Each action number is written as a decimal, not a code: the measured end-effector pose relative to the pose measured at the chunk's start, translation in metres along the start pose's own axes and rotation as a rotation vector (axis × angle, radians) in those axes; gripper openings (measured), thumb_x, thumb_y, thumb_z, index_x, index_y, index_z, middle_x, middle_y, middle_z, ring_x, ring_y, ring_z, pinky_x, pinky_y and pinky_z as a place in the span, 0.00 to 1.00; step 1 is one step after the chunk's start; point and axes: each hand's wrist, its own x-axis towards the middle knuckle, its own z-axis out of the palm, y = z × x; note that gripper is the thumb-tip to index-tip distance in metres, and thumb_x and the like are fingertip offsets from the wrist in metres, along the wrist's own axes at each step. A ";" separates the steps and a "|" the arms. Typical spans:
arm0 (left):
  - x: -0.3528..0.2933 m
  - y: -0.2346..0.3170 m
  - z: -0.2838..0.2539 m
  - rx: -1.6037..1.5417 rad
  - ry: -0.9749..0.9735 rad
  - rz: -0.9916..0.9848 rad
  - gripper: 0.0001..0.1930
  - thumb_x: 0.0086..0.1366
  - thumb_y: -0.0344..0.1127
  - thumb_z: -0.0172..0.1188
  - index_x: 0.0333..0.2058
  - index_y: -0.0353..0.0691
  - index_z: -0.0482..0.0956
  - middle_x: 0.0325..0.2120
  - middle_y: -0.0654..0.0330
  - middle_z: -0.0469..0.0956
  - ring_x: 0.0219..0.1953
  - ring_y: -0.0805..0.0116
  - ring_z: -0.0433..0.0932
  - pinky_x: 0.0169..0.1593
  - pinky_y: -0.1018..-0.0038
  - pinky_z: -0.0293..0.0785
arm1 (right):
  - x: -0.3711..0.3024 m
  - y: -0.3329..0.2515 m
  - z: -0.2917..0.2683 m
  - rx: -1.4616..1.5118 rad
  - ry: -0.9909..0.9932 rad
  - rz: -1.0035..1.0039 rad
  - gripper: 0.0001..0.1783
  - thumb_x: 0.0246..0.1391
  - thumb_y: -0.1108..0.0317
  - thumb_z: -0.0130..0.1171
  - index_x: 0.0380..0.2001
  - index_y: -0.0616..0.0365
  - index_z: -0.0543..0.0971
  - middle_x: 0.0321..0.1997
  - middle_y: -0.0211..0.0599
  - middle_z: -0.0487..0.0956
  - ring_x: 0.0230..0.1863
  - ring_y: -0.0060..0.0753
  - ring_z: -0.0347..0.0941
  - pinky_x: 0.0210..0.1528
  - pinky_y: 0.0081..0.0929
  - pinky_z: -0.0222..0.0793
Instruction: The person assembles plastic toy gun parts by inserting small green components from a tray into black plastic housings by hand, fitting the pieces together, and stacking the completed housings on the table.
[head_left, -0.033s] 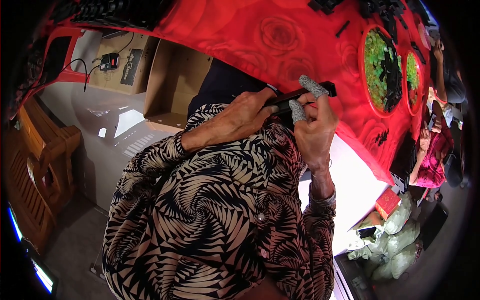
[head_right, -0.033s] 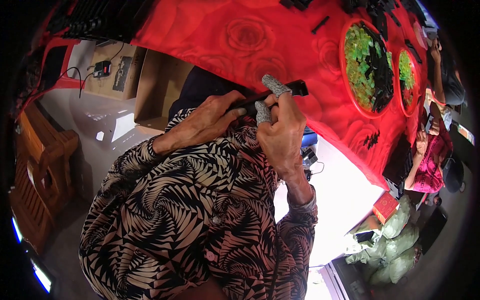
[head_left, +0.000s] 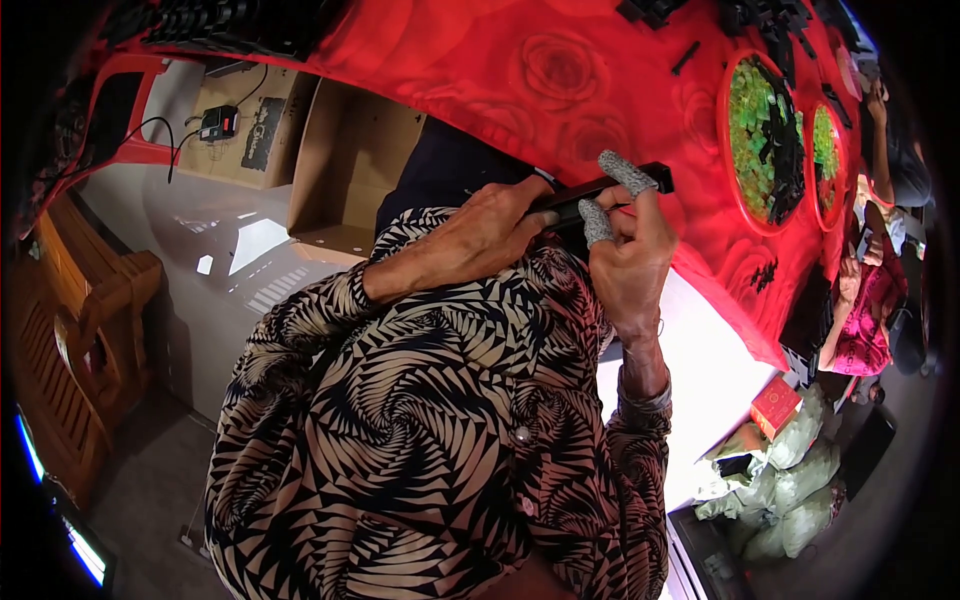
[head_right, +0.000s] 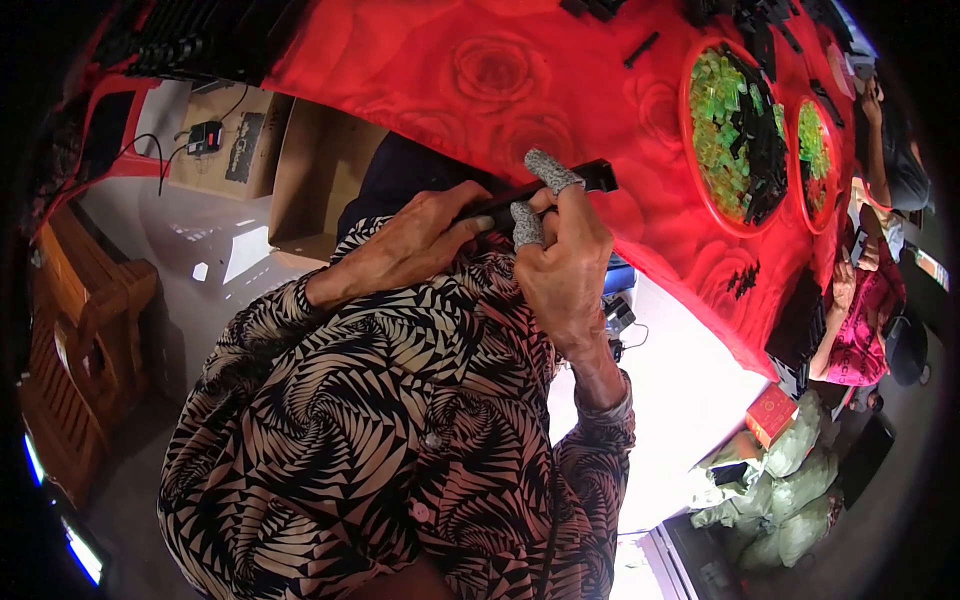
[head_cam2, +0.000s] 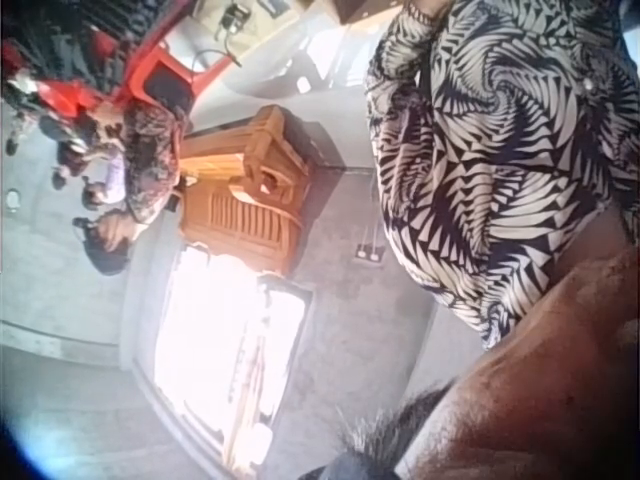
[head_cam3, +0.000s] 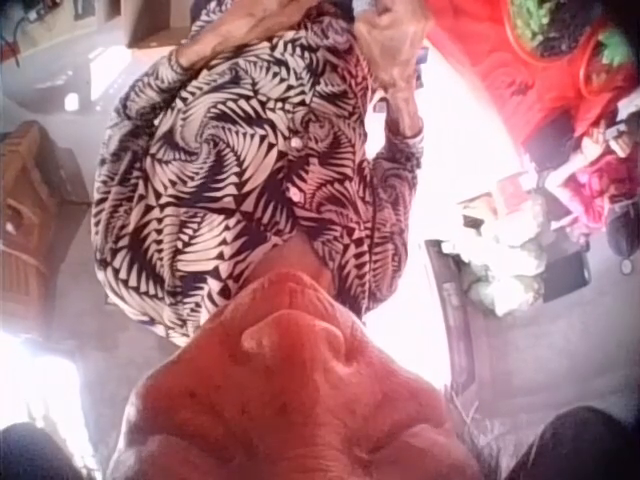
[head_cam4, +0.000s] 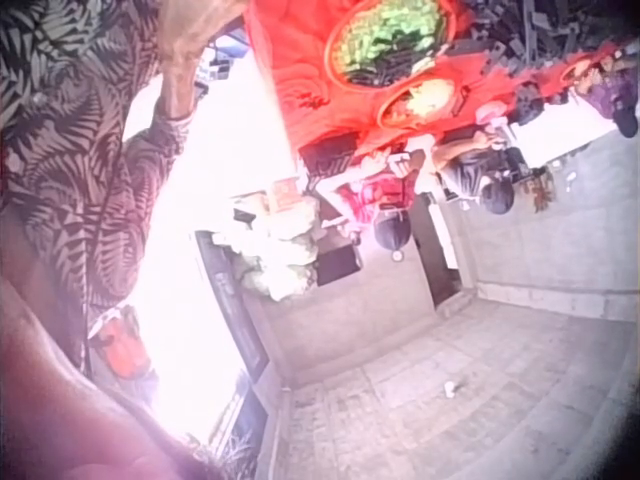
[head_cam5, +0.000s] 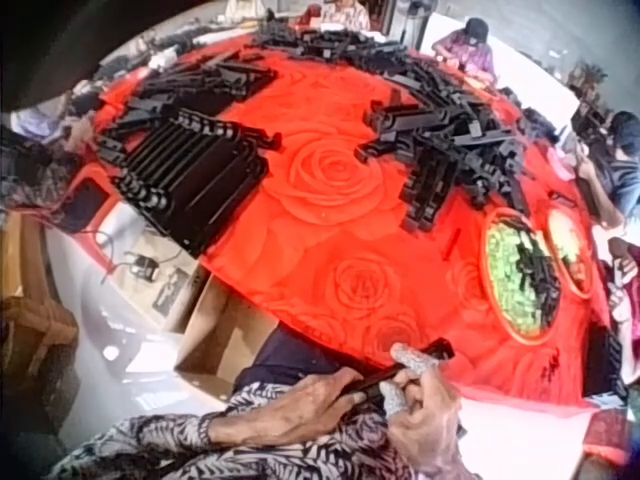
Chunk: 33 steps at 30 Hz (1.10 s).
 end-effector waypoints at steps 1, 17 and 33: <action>-0.001 0.006 -0.002 -0.056 -0.019 -0.073 0.15 0.68 0.38 0.51 0.45 0.31 0.70 0.16 0.48 0.72 0.21 0.53 0.75 0.28 0.60 0.67 | 0.000 0.000 -0.001 -0.003 0.004 -0.003 0.31 0.37 0.90 0.55 0.50 0.64 0.76 0.25 0.31 0.70 0.15 0.18 0.58 0.19 0.21 0.56; 0.012 -0.001 0.016 0.034 0.089 -0.184 0.14 0.62 0.38 0.54 0.40 0.32 0.75 0.23 0.41 0.77 0.30 0.40 0.78 0.36 0.53 0.72 | -0.006 0.007 0.013 -0.029 0.133 0.002 0.28 0.37 0.89 0.55 0.47 0.63 0.78 0.24 0.31 0.69 0.15 0.17 0.56 0.19 0.20 0.56; 0.018 -0.011 0.008 -0.189 -0.053 -0.186 0.12 0.67 0.38 0.53 0.38 0.32 0.74 0.17 0.58 0.74 0.18 0.71 0.69 0.22 0.70 0.63 | 0.018 0.025 -0.018 -0.036 0.319 -0.029 0.15 0.55 0.75 0.62 0.46 0.66 0.78 0.40 0.46 0.80 0.34 0.29 0.78 0.32 0.24 0.74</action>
